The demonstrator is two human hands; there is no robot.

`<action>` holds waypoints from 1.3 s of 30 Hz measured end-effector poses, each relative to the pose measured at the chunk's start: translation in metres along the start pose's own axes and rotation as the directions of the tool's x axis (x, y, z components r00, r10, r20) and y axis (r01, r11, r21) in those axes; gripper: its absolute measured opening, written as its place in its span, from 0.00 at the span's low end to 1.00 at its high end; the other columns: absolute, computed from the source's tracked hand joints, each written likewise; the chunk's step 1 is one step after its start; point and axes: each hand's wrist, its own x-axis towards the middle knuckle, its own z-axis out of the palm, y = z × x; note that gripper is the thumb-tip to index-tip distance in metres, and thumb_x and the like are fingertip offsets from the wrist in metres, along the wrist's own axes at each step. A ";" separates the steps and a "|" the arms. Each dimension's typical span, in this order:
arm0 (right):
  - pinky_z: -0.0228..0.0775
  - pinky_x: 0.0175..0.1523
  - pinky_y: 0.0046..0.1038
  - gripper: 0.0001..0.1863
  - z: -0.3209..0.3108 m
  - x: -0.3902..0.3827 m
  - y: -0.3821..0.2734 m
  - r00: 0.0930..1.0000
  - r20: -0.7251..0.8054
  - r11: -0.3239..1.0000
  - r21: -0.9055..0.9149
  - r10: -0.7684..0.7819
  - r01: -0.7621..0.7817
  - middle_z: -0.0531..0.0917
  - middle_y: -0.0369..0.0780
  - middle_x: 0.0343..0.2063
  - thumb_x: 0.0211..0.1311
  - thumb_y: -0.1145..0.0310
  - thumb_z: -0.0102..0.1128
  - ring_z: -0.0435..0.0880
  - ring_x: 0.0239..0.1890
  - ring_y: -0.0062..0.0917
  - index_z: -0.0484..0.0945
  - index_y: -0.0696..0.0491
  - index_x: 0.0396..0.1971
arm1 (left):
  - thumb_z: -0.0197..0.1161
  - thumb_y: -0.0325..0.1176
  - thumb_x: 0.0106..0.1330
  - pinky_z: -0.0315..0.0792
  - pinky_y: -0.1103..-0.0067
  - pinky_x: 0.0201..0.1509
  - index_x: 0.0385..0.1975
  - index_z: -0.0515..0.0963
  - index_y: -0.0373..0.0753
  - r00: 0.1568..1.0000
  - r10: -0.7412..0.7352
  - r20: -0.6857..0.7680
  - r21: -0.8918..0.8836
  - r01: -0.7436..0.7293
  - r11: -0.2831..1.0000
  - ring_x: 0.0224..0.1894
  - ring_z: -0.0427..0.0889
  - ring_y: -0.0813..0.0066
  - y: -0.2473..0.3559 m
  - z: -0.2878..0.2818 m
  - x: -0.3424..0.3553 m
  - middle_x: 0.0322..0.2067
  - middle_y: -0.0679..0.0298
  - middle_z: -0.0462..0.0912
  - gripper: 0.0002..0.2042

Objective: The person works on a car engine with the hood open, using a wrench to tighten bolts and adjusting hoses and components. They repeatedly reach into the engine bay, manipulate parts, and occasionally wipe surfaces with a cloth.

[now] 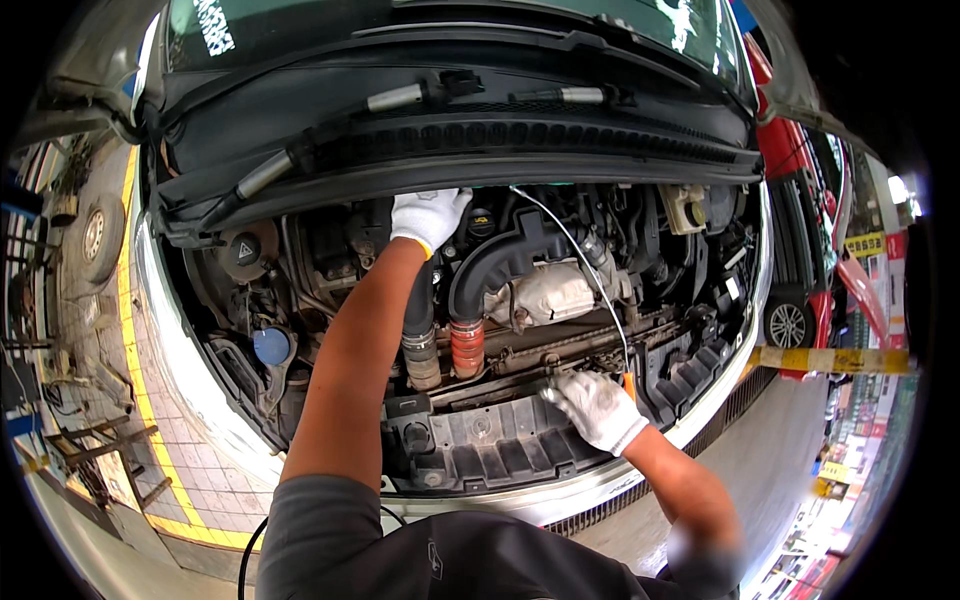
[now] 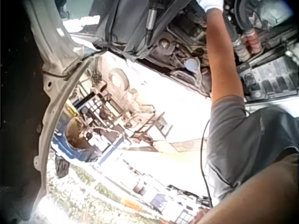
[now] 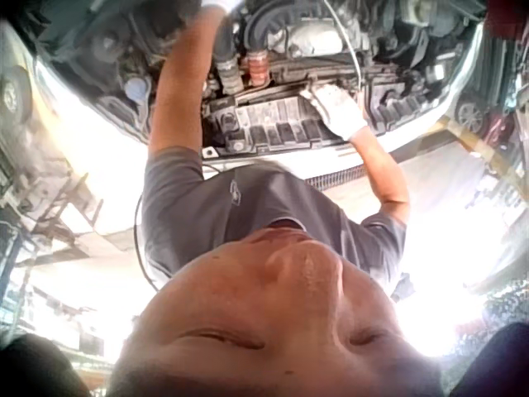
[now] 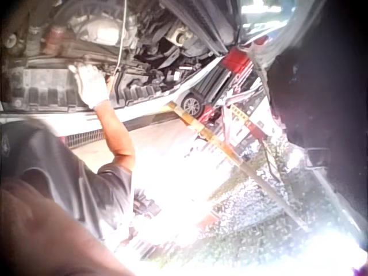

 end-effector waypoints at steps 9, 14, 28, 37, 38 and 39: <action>0.77 0.26 0.27 0.29 -0.012 0.267 0.028 0.822 0.195 -0.017 0.975 0.536 -0.220 0.70 0.31 0.17 0.79 0.40 0.52 0.66 0.15 0.19 0.80 0.54 0.36 | 0.60 0.53 0.73 0.77 0.56 0.58 0.54 0.85 0.49 0.956 0.090 -0.278 -0.073 -0.115 0.991 0.51 0.86 0.50 -0.009 0.015 -0.008 0.50 0.57 0.88 0.19; 0.77 0.25 0.29 0.29 -0.013 0.305 0.063 0.838 0.278 0.168 0.904 0.469 -0.394 0.70 0.31 0.17 0.77 0.39 0.51 0.69 0.17 0.20 0.79 0.50 0.27 | 0.58 0.50 0.73 0.75 0.53 0.61 0.56 0.83 0.48 0.997 0.001 0.081 -0.177 0.014 0.984 0.54 0.86 0.50 -0.008 0.006 0.001 0.53 0.58 0.87 0.20; 0.78 0.25 0.34 0.23 -0.008 0.312 0.025 0.799 0.378 -0.190 0.926 0.468 -0.327 0.73 0.38 0.19 0.84 0.50 0.47 0.71 0.16 0.27 0.74 0.54 0.32 | 0.58 0.41 0.69 0.80 0.58 0.49 0.46 0.84 0.44 0.997 0.032 -0.069 -0.206 -0.046 0.978 0.46 0.88 0.50 -0.019 0.022 -0.001 0.42 0.54 0.88 0.13; 0.81 0.38 0.36 0.18 0.027 0.302 0.061 0.964 0.233 -0.604 0.790 0.130 -0.110 0.77 0.35 0.31 0.82 0.51 0.53 0.75 0.27 0.25 0.77 0.53 0.46 | 0.58 0.41 0.69 0.80 0.57 0.51 0.50 0.83 0.48 0.997 0.072 -0.037 -0.166 -0.077 0.983 0.48 0.87 0.50 -0.018 0.027 -0.002 0.44 0.55 0.87 0.14; 0.81 0.38 0.37 0.14 0.024 0.302 0.058 0.961 0.246 -0.636 0.763 0.123 -0.114 0.78 0.35 0.31 0.81 0.56 0.56 0.76 0.28 0.24 0.77 0.53 0.46 | 0.58 0.42 0.69 0.79 0.57 0.52 0.50 0.83 0.48 0.996 0.074 -0.051 -0.172 -0.082 0.982 0.49 0.87 0.50 -0.019 0.023 -0.004 0.45 0.56 0.87 0.15; 0.81 0.39 0.38 0.13 0.022 0.302 0.056 0.953 0.271 -0.560 0.814 0.133 -0.154 0.78 0.35 0.31 0.81 0.57 0.58 0.77 0.27 0.24 0.78 0.53 0.45 | 0.58 0.42 0.69 0.79 0.57 0.52 0.51 0.83 0.48 0.995 0.076 -0.065 -0.178 -0.087 0.980 0.49 0.87 0.50 -0.021 0.022 -0.006 0.45 0.56 0.87 0.15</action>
